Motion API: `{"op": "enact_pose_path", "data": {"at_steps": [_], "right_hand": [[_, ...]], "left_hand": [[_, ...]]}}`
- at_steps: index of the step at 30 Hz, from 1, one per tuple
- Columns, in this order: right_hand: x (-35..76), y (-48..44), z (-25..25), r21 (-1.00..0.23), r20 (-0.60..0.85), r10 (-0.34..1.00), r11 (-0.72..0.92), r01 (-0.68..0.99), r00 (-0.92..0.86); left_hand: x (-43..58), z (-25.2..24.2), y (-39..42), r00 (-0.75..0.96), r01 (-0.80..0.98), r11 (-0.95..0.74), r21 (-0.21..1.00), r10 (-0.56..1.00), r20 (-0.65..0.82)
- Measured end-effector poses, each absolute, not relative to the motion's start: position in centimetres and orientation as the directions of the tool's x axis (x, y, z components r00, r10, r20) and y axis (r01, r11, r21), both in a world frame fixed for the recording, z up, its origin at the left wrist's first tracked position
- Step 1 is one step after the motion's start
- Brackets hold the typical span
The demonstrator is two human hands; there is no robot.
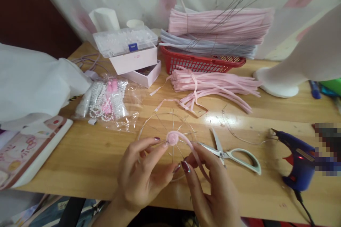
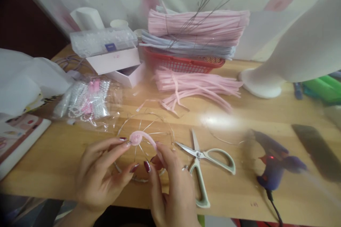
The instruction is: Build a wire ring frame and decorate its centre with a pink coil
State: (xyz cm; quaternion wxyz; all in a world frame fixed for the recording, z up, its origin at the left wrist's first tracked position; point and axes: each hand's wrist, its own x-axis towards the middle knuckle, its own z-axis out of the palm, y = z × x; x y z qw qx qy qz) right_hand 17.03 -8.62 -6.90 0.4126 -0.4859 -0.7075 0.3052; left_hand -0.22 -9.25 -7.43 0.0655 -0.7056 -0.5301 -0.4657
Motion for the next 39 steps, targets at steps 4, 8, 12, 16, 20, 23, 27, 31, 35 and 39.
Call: {"op": "enact_pose_path", "data": {"at_steps": [4, 8, 12, 16, 20, 23, 27, 31, 35, 39], "right_hand": [[16.9, -8.7, -6.9, -0.831, 0.291, 0.937, 0.348, 0.433, -0.194], [16.9, -8.7, -6.8, -0.818, 0.296, 0.938, 0.346, 0.46, -0.18], [17.0, -8.7, -6.9, -0.813, 0.288, 0.944, 0.331, 0.478, -0.163], [17.1, -8.6, -6.9, -0.811, 0.305, 0.932, 0.362, 0.46, -0.196], [17.3, -8.5, -6.9, -0.817, 0.308, 0.93, 0.367, 0.444, -0.202], [17.5, -8.4, -6.9, -0.816, 0.325, 0.923, 0.384, 0.431, -0.207], [17.7, -8.3, -7.1, -0.795, 0.346, 0.906, 0.422, 0.436, -0.246], [17.7, -8.3, -7.2, -0.784, 0.324, 0.917, 0.397, 0.476, -0.231], [17.6, -8.3, -7.2, -0.786, 0.328, 0.914, 0.404, 0.468, -0.238], [17.6, -8.2, -7.0, -0.767, 0.332, 0.908, 0.418, 0.486, -0.257]], "left_hand": [[0.4, -7.8, -10.0, -0.08, 0.779, -0.392, 0.489, 0.712, 0.697], [0.9, -7.8, -10.5, -0.268, 0.593, -0.373, 0.714, 0.744, 0.612], [-0.1, -7.5, -10.7, -0.357, 0.468, -0.4, 0.788, 0.73, 0.583], [-1.7, -7.9, -10.4, -0.443, 0.269, -0.428, 0.863, 0.741, 0.505], [-2.3, -8.7, -9.7, -0.463, -0.186, -0.33, 0.925, 0.86, 0.214], [-2.3, -8.8, -9.2, -0.484, -0.408, -0.235, 0.882, 0.875, 0.009], [-2.3, -8.0, -8.5, -0.519, -0.5, -0.198, 0.843, 0.848, -0.109], [-2.0, -7.5, -8.3, -0.525, -0.52, -0.144, 0.842, 0.831, -0.182], [-1.8, -7.6, -8.4, -0.537, -0.538, -0.089, 0.838, 0.802, -0.26], [-1.8, -7.6, -8.3, -0.535, -0.554, -0.02, 0.832, 0.774, -0.338]]}}
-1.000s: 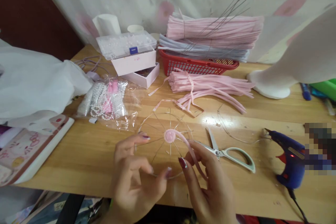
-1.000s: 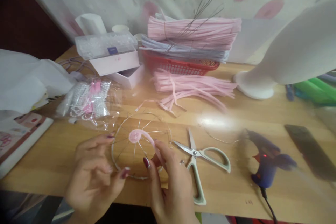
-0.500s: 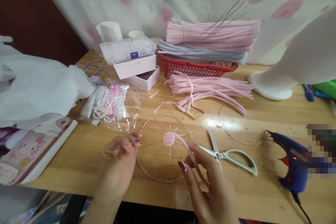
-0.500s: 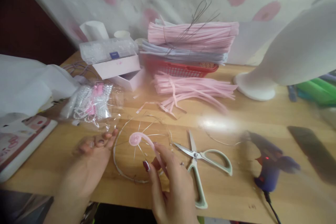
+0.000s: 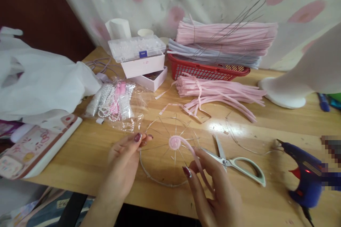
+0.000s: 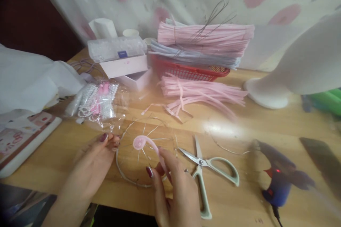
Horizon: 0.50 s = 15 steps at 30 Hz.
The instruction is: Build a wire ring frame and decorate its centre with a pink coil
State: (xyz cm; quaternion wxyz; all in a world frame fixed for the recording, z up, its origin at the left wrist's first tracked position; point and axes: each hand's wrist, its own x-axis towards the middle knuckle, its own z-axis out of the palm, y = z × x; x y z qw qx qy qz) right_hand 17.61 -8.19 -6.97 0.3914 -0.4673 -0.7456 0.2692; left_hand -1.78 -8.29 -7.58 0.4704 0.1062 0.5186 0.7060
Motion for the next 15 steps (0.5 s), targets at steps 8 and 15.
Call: {"op": "enact_pose_path", "data": {"at_steps": [8, 15], "right_hand": [[17.7, -8.19, -6.97, -0.756, 0.333, 0.902, 0.43, 0.493, -0.276], [17.5, -8.22, -7.27, -0.762, 0.338, 0.901, 0.432, 0.482, -0.273]], "left_hand": [[-1.84, -7.46, -8.15, -0.532, -0.544, 0.001, 0.839, 0.773, -0.346], [-2.03, -7.74, -8.51, -0.519, -0.512, -0.005, 0.859, 0.798, -0.305]]}}
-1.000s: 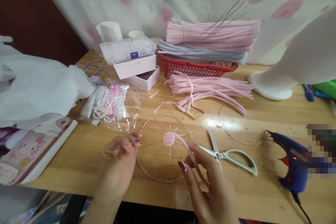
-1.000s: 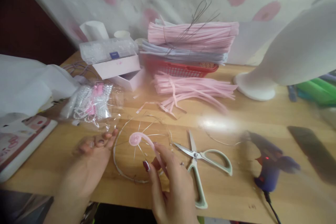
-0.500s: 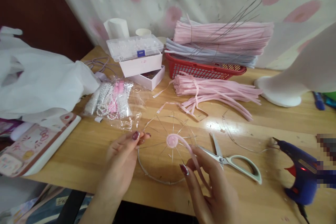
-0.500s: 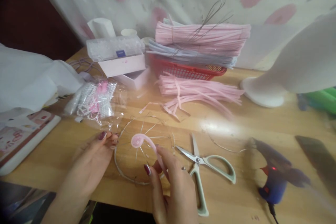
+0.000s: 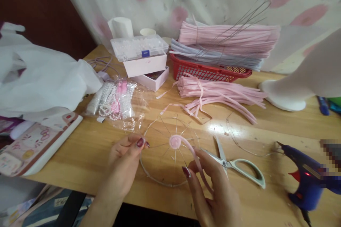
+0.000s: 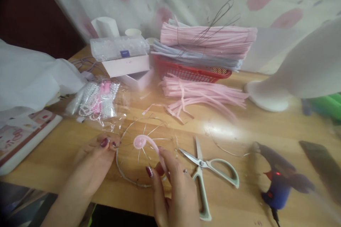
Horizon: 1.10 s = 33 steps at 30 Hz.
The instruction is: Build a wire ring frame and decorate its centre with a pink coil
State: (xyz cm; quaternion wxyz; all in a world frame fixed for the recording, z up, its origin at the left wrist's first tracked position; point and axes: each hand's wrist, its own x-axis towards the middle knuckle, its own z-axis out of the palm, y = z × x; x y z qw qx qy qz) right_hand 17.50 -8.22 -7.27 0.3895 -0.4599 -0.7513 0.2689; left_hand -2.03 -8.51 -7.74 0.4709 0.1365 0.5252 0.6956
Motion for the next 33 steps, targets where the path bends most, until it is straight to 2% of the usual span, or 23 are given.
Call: {"op": "enact_pose_path", "data": {"at_steps": [4, 11, 16, 19, 21, 28, 30, 33], "right_hand": [[17.5, -8.2, -7.4, -0.759, 0.342, 0.901, 0.433, 0.486, -0.267], [17.4, -8.2, -7.2, -0.727, 0.367, 0.886, 0.463, 0.507, -0.283], [17.4, -8.5, -7.5, -0.731, 0.368, 0.892, 0.452, 0.512, -0.263], [17.5, -8.4, -7.5, -0.742, 0.369, 0.889, 0.457, 0.491, -0.27], [17.5, -8.3, -7.5, -0.744, 0.373, 0.885, 0.465, 0.48, -0.278], [17.7, -8.1, -7.4, -0.743, 0.368, 0.875, 0.479, 0.467, -0.314], [17.7, -8.1, -7.3, -0.739, 0.354, 0.88, 0.471, 0.483, -0.316], [17.7, -8.2, -7.2, -0.724, 0.358, 0.879, 0.475, 0.5, -0.315]], "left_hand": [[-2.0, -8.4, -8.7, -0.518, -0.495, -0.005, 0.869, 0.805, -0.29], [-2.5, -9.2, -9.1, -0.502, -0.344, -0.047, 0.938, 0.853, -0.141], [-3.1, -9.4, -9.6, -0.509, -0.139, -0.14, 0.98, 0.859, 0.05], [-3.2, -9.1, -9.6, -0.442, 0.0, -0.249, 0.968, 0.869, 0.224], [-3.3, -8.8, -9.6, -0.398, 0.048, -0.292, 0.955, 0.872, 0.287], [-3.6, -8.4, -9.7, -0.472, 0.088, -0.271, 0.959, 0.836, 0.28], [-3.7, -8.1, -9.7, -0.412, 0.198, -0.274, 0.941, 0.848, 0.334], [-3.7, -7.4, -9.5, -0.187, 0.396, -0.286, 0.873, 0.905, 0.381]]}}
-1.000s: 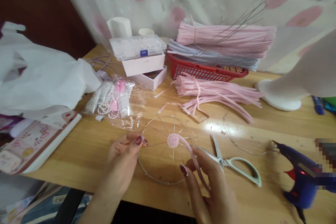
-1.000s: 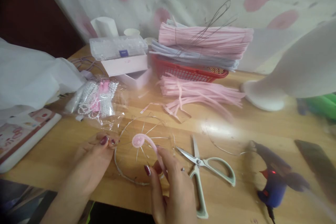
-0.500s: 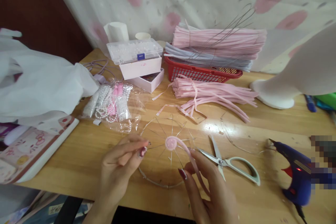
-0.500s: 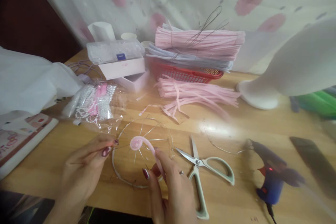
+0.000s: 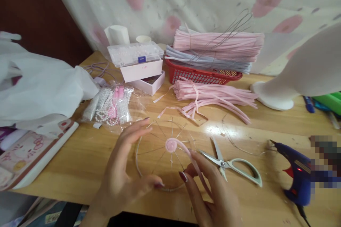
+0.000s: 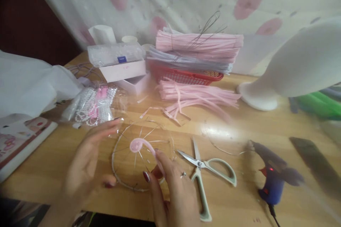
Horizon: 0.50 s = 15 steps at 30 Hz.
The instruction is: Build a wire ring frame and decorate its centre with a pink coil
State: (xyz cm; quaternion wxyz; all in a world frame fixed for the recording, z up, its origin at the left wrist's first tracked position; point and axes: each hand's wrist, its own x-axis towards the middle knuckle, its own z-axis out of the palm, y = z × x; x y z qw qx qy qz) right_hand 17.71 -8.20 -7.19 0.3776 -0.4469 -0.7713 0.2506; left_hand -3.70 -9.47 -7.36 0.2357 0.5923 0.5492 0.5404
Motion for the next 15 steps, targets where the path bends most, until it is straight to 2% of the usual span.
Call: {"op": "enact_pose_path", "data": {"at_steps": [3, 6, 11, 15], "right_hand": [[17.8, -8.1, -7.0, -0.697, 0.371, 0.881, 0.473, 0.539, -0.293], [18.0, -7.9, -6.9, -0.686, 0.39, 0.886, 0.461, 0.563, -0.251], [18.5, -7.6, -6.7, -0.658, 0.439, 0.861, 0.503, 0.56, -0.257], [18.7, -7.6, -6.5, -0.676, 0.443, 0.88, 0.455, 0.58, -0.173]], "left_hand": [[-3.7, -6.7, -9.0, 0.004, 0.565, -0.299, 0.769, 0.933, 0.36], [-3.6, -6.2, -8.6, 0.064, 0.667, -0.313, 0.676, 0.928, 0.367], [-3.2, -5.7, -8.3, 0.073, 0.677, -0.265, 0.687, 0.952, 0.296], [-2.8, -5.4, -8.5, 0.075, 0.671, -0.279, 0.686, 0.947, 0.313]]}}
